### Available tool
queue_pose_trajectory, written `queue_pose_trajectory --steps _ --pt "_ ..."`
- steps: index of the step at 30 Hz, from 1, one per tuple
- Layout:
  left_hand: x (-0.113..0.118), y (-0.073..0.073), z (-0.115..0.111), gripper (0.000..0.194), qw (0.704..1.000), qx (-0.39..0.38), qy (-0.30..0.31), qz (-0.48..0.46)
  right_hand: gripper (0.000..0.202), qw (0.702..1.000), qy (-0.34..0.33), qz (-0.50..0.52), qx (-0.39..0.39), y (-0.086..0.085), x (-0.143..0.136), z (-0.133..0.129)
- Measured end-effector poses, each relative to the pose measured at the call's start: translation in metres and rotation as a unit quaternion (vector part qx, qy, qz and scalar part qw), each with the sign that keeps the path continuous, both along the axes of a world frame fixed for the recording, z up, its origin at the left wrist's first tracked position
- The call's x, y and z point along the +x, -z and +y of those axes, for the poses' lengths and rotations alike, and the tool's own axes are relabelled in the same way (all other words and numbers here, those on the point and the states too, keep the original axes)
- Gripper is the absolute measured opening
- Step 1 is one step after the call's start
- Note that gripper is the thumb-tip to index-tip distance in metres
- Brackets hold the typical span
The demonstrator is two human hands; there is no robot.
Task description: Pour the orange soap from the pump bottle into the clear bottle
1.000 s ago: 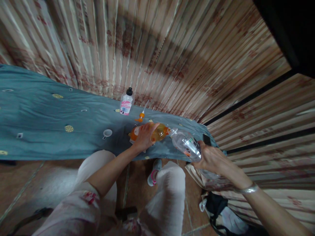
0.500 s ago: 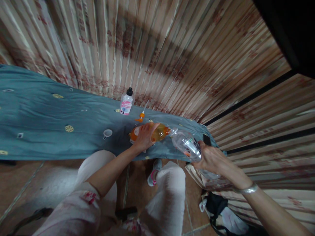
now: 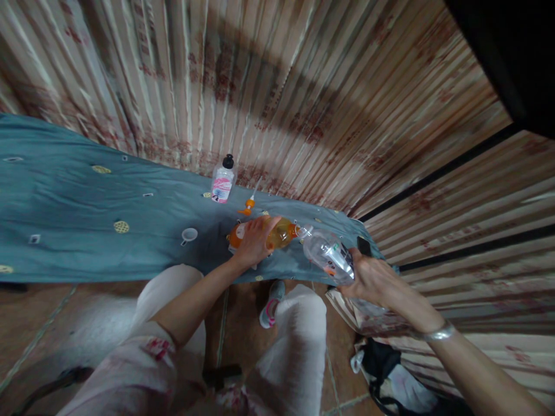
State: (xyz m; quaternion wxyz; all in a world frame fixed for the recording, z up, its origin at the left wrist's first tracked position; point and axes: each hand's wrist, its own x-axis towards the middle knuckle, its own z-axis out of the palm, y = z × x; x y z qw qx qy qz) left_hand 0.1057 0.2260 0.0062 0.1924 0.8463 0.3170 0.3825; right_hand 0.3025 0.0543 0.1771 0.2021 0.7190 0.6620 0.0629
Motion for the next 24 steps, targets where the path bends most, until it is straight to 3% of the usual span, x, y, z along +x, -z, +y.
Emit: queue_pose_trajectory --steps 24 --pt "-0.0006 0.001 0.0 0.079 1.0 -0.003 0.002 0.005 0.041 1.0 -0.001 0.028 -0.002 -0.0006 0.0027 -0.0004"
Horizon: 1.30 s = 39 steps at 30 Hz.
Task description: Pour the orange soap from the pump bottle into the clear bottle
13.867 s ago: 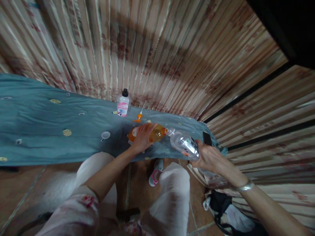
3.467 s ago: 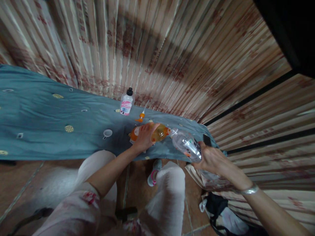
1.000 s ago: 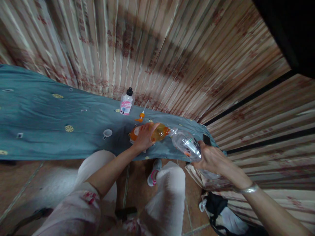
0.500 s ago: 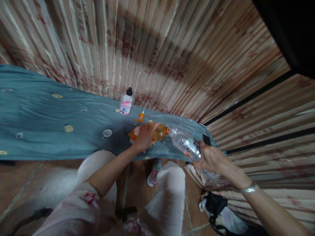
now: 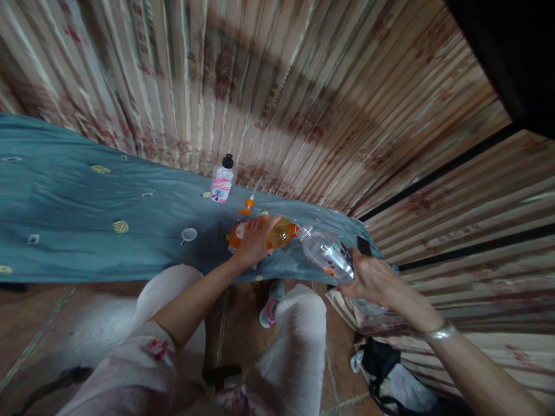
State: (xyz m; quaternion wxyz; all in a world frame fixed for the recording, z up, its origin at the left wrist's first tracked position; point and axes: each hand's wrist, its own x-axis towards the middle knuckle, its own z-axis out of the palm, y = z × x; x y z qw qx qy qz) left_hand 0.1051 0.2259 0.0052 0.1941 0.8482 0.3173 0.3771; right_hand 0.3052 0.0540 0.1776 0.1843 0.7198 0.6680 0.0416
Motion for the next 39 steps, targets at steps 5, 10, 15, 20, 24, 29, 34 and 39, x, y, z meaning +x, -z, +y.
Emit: queue_pose_trajectory --steps 5,10,15,20,24,29,34,39 --pt "0.0004 0.0003 0.0005 0.079 1.0 -0.001 -0.002 -0.001 0.046 0.999 -0.026 -0.005 0.019 0.001 -0.0008 -0.001" --pt "0.0011 0.0016 0.0015 0.08 1.0 0.0 -0.001 -0.005 0.043 0.999 -0.026 -0.004 0.02 0.0006 -0.001 -0.0009" --pt "0.0004 0.0005 0.0003 0.081 1.0 0.004 -0.002 0.001 0.041 1.0 -0.018 0.003 0.008 -0.0003 -0.0011 -0.0003" --pt "0.0008 0.0018 0.0007 0.082 1.0 0.002 -0.004 0.001 0.041 0.999 -0.023 -0.012 0.022 0.0001 -0.0018 -0.0006" --pt "0.0009 0.0017 0.0009 0.08 1.0 0.001 -0.005 0.006 0.045 1.0 -0.014 -0.016 0.009 -0.0009 -0.0022 0.0002" --pt "-0.0003 -0.0014 -0.0005 0.079 1.0 -0.005 -0.001 0.001 0.047 1.0 -0.006 -0.014 -0.007 -0.0019 -0.0022 0.0011" --pt "-0.0004 -0.0017 -0.0006 0.079 1.0 -0.002 0.0 0.002 0.044 1.0 -0.016 -0.013 0.004 -0.0016 -0.0022 -0.0001" --pt "-0.0003 -0.0017 -0.0006 0.08 1.0 -0.004 0.0 0.0 0.046 1.0 -0.017 -0.019 0.003 -0.0019 -0.0024 0.0001"
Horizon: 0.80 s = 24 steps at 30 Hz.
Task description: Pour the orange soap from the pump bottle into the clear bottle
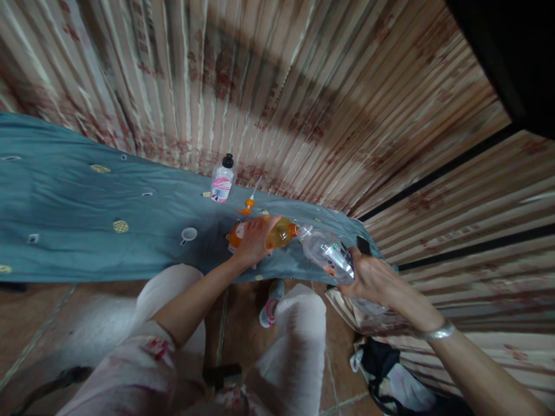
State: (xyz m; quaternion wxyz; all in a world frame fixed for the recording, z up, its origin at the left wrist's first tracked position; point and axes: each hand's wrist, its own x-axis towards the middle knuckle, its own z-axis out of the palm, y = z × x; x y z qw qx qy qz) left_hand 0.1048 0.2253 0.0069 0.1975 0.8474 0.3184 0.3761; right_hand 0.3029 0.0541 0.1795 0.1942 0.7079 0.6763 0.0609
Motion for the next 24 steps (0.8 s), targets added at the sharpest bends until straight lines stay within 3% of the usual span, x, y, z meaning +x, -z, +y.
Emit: queue_pose_trajectory --steps 24 --pt "0.0017 0.0039 0.002 0.077 1.0 0.004 -0.004 0.006 0.044 1.0 -0.002 0.0 0.005 0.0014 0.0017 -0.0002"
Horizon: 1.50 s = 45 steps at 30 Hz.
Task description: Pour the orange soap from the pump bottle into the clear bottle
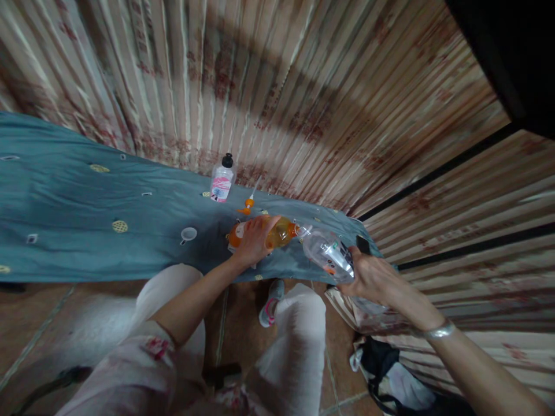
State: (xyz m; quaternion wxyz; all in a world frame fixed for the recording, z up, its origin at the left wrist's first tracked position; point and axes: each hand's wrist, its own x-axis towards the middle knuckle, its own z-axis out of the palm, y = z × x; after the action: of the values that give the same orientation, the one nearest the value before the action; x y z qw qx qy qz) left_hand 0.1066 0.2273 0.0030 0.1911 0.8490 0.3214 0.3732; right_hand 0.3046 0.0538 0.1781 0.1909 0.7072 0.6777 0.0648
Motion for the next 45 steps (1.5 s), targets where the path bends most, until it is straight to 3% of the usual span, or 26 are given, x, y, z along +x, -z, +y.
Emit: queue_pose_trajectory --steps 45 --pt "-0.002 -0.003 -0.0019 0.078 1.0 0.005 -0.001 0.003 0.045 1.0 0.011 -0.015 -0.02 -0.005 -0.0035 0.0007"
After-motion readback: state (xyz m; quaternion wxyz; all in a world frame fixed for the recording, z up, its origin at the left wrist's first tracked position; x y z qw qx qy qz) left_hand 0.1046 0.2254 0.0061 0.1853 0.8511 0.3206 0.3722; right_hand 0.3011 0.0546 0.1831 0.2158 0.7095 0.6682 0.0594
